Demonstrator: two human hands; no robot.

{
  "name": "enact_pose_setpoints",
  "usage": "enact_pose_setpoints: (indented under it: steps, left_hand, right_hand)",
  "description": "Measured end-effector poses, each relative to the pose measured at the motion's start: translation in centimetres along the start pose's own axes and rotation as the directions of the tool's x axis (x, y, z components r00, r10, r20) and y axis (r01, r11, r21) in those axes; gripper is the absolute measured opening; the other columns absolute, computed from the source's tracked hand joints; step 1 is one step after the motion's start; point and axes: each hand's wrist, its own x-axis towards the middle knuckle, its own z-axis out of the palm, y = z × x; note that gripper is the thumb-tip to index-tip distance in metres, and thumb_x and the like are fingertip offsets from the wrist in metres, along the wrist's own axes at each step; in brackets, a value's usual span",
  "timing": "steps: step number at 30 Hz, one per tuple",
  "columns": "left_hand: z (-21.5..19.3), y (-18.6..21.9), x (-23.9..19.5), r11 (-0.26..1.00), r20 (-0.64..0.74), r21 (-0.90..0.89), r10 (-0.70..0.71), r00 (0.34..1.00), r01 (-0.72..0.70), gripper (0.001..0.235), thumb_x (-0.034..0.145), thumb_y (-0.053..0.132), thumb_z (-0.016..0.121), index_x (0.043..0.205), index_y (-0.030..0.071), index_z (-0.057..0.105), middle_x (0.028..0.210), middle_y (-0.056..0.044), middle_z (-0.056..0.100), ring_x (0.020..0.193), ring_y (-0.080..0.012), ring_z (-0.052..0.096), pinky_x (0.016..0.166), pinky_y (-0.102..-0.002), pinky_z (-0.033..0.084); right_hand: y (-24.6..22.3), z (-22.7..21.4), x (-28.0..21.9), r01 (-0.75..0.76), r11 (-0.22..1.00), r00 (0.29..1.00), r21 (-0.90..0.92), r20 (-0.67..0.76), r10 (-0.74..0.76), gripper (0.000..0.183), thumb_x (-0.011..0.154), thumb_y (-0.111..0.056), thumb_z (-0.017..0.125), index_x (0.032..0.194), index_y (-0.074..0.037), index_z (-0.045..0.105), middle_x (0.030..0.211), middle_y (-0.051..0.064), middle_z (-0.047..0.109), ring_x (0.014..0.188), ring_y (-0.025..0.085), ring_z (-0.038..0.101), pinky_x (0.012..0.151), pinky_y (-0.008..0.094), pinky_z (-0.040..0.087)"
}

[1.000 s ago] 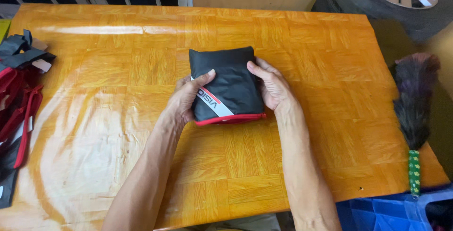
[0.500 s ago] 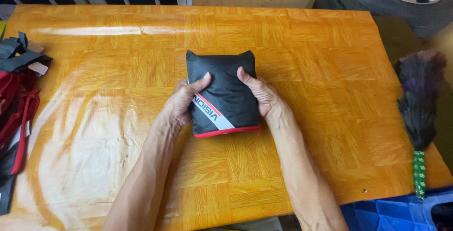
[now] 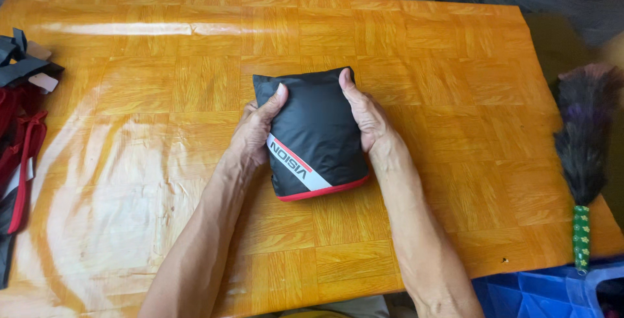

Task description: The person folds a small black pouch with a red strap on a wooden table, then places it into a white basket. They then unfold a larger black bag on the table and smooth it out with their hands.

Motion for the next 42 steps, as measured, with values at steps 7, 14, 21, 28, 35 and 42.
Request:
enact_pose_setpoints:
  steps: [7,14,21,28,35,42]
  left_hand:
    - [1.1,0.6,-1.3,0.998,0.067,-0.059,-0.022,0.998,0.026,0.054,0.077,0.042,0.087,0.1,-0.003,0.068,0.085,-0.018,0.074,0.074,-0.0254,0.076,0.067,-0.039,0.066]
    - [0.7,1.4,-0.6,0.934,-0.023,0.342,0.117,0.993,-0.102,0.109,0.065,0.04,0.096,0.15,0.003,0.038,0.114,-0.023,0.069,0.1,-0.031,0.073,0.084,-0.042,0.064]
    - [0.2,0.3,-1.5,0.188,0.429,0.73,0.623,0.654,-0.657,0.104,0.095,0.028,0.087,0.168,0.023,0.013,0.167,-0.034,0.005,0.152,-0.0558,0.025,0.124,-0.06,0.033]
    - [0.9,-2.3,-1.3,-0.121,0.491,0.868,0.346,0.799,-0.481,0.067,0.106,0.044,0.043,0.158,0.002,0.035,0.167,-0.023,0.024,0.156,-0.0434,0.013,0.116,-0.07,0.027]
    - [-0.1,-1.7,-0.8,-0.19,0.491,0.869,0.214,0.844,-0.457,0.069,0.105,0.059,0.029,0.164,0.022,0.025,0.17,-0.015,0.016,0.158,-0.0379,0.01,0.121,-0.065,0.024]
    - [-0.3,-2.2,-0.5,-0.191,0.5,0.865,0.252,0.829,-0.464,0.062,0.106,0.063,0.027,0.162,0.036,0.031,0.17,-0.012,0.018,0.158,-0.0377,0.011,0.123,-0.063,0.022]
  right_hand:
    - [0.7,1.1,-0.3,-0.138,0.974,0.988,0.18,0.094,0.122,0.073,0.078,-0.063,0.075,0.119,-0.003,0.072,0.107,0.02,0.076,0.09,0.034,0.077,0.076,0.047,0.066]
    - [2.6,-2.5,4.8,0.218,0.967,0.976,-0.132,0.036,-0.215,0.081,0.086,-0.059,0.077,0.14,-0.003,0.054,0.126,0.024,0.066,0.115,0.034,0.068,0.094,0.049,0.061]
    - [2.7,0.9,0.3,0.498,-0.012,0.732,-0.867,0.427,-0.531,0.056,0.113,-0.042,0.031,0.155,-0.008,0.045,0.168,0.02,0.02,0.153,0.049,0.017,0.114,0.08,0.015]
    - [5.6,-0.1,3.6,0.465,-0.058,0.725,-0.883,0.418,-0.548,0.056,0.114,-0.044,0.028,0.16,-0.013,0.037,0.168,0.012,0.029,0.154,0.036,0.026,0.11,0.079,0.026]
    - [6.2,0.2,3.8,0.401,-0.088,0.727,-0.912,0.375,-0.575,0.055,0.113,-0.045,0.028,0.159,-0.016,0.037,0.167,0.011,0.03,0.154,0.034,0.026,0.114,0.073,0.03]
    - [6.8,-0.2,4.8,0.408,-0.077,0.737,-0.91,0.377,-0.56,0.055,0.112,-0.044,0.032,0.16,-0.017,0.035,0.166,0.013,0.03,0.155,0.035,0.025,0.115,0.071,0.031]
